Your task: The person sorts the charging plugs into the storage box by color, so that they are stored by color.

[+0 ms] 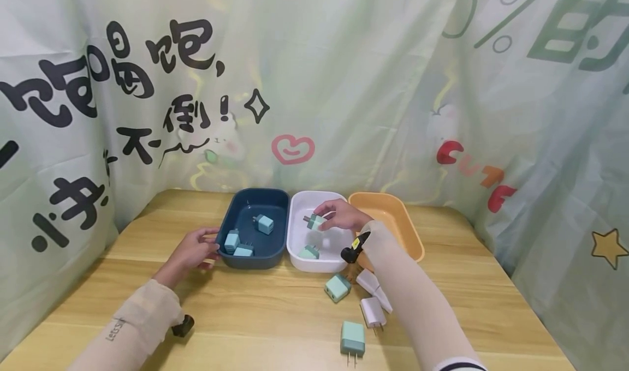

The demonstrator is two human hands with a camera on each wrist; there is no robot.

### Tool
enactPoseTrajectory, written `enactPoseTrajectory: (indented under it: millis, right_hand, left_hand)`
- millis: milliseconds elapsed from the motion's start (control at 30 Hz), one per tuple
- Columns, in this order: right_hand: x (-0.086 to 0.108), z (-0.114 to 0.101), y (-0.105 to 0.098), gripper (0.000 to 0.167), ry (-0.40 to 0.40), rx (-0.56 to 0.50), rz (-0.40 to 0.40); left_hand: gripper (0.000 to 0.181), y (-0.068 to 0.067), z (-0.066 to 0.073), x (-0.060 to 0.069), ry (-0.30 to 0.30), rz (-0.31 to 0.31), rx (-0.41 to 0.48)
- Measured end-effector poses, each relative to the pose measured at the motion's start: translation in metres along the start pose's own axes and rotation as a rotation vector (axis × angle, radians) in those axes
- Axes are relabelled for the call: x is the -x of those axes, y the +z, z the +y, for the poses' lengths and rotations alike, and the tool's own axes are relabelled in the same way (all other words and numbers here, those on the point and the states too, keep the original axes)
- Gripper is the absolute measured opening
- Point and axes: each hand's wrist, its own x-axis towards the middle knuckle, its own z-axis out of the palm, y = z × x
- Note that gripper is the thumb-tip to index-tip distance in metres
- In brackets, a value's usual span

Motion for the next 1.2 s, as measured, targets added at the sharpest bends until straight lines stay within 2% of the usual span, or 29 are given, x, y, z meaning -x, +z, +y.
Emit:
enactPoseTrajectory:
  millis: [333,700,900,1200]
  right_hand:
    - [-0.006,0.001,0.002,0.038,0.055,-0.007,0.025]
    - [-0.008,0.002,0.003,0.039,0.053,-0.043,0.018]
    - [-0.006,0.003,0.002,0.040,0.025,-0.042,0.012]
    - [0.008,0.000,-0.003,0.040,-0.034,-0.006,0.001]
  left_hand:
    - [0.050,-0.001,-0.001,-0.001,0.014,-0.012,0.013]
    - [0.050,-0.001,0.000,0.000,0.011,0.000,0.001]
    - [0.051,0.000,0.000,-0.001,0.010,0.000,-0.003]
    - [0.051,0.000,-0.001,-0.001,0.005,0.005,-0.020]
